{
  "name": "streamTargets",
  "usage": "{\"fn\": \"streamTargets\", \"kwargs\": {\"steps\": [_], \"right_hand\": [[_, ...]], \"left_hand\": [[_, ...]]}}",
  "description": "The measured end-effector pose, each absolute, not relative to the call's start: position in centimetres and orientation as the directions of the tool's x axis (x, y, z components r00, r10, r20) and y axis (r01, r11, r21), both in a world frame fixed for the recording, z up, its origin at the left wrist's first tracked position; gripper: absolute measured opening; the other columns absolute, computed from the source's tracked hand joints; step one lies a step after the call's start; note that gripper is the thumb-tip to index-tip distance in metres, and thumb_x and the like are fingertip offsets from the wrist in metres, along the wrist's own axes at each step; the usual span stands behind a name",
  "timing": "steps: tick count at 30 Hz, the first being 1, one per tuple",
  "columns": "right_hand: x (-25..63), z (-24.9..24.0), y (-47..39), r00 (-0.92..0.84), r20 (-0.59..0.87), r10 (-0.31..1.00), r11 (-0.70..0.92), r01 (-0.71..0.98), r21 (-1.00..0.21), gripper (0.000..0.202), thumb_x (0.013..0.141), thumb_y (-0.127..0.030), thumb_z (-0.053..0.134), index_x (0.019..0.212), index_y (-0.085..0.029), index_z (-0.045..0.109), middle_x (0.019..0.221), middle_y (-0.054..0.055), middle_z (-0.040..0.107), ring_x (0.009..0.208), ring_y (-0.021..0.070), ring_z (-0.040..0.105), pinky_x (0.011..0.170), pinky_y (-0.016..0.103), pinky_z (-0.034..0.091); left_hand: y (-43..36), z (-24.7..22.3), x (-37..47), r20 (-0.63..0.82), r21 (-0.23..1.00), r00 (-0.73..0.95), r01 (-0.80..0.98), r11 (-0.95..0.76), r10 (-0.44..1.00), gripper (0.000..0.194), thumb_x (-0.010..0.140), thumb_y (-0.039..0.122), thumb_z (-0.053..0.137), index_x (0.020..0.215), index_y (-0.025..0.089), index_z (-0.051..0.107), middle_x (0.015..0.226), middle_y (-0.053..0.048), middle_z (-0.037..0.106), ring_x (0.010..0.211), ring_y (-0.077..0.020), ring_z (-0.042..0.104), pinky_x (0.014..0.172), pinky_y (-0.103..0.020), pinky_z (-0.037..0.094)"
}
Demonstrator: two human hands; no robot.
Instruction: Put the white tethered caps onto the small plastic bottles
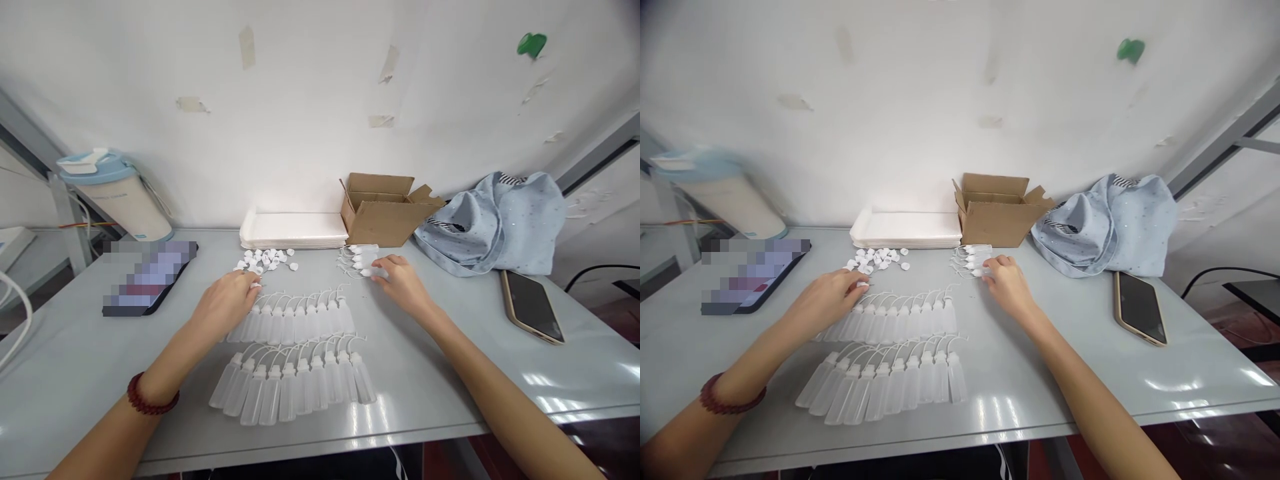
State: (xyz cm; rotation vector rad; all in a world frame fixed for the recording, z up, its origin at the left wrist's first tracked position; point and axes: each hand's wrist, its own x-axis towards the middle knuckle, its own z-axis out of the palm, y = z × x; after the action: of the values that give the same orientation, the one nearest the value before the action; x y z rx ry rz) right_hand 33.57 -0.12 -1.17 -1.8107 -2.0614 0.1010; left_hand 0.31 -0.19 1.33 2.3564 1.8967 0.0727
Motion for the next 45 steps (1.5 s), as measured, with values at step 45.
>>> {"fn": "streamTargets", "kwargs": {"steps": [45], "right_hand": [[30.2, 1.3, -3.9, -0.505, -0.131, 0.853, 0.321, 0.706, -0.631, 0.05, 0.073, -0.048, 0.07, 0.111, -0.02, 0.055, 0.101, 0.004, 0.051, 0.081, 0.0167, 0.053, 0.075, 0.033, 0.048]], "left_hand": [[-1.4, 1.9, 1.7, 0.067, 0.218, 0.169, 0.959, -0.18, 0.983, 0.028, 0.086, 0.027, 0.035, 0.096, 0.017, 0.059, 0.099, -0.009, 0.066, 0.093, -0.0251, 0.06, 0.066, -0.032, 0.042]]}}
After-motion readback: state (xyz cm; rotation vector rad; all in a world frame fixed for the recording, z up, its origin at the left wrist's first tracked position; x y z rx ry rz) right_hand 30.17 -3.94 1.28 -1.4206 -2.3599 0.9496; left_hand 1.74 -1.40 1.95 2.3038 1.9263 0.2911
